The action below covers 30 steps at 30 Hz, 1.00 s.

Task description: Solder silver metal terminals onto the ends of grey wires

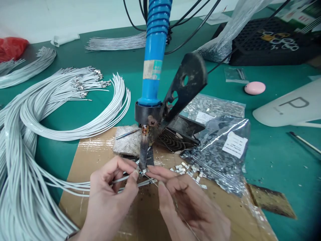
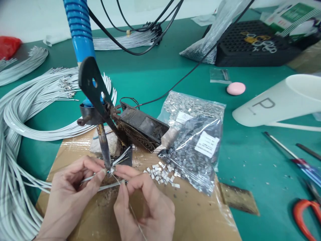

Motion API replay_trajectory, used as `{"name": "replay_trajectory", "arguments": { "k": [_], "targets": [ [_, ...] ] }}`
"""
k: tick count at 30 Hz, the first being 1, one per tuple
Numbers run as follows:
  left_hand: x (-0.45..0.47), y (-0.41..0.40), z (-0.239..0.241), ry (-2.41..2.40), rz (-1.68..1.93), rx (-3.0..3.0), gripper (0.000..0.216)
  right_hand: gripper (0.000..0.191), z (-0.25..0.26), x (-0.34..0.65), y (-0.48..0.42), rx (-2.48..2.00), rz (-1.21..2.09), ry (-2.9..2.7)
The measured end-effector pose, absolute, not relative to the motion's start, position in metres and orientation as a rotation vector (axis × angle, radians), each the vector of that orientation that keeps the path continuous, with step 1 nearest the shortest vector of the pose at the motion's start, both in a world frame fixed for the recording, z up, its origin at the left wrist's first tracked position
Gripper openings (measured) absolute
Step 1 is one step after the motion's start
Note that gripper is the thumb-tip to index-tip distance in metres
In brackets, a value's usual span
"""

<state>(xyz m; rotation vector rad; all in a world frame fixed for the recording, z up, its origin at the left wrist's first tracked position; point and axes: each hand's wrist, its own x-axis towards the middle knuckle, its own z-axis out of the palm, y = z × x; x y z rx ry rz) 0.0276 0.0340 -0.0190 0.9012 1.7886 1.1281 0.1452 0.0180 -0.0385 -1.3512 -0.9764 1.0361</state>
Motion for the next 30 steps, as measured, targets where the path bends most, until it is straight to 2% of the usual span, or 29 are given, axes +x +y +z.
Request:
{"name": "replay_trajectory", "arguments": {
  "k": [15, 30],
  "targets": [
    [0.0280, 0.0337, -0.0193, 1.753, 1.129, 0.867, 0.011, 0.026, -0.0408, 0.1464, 0.0157, -1.338, 1.123, -0.908],
    [0.0278, 0.0340, -0.0183, 1.792, 1.115, 0.915, 0.015, 0.026, -0.0416, 0.1473, 0.0174, -1.338, 1.017, -0.997]
  ]
}}
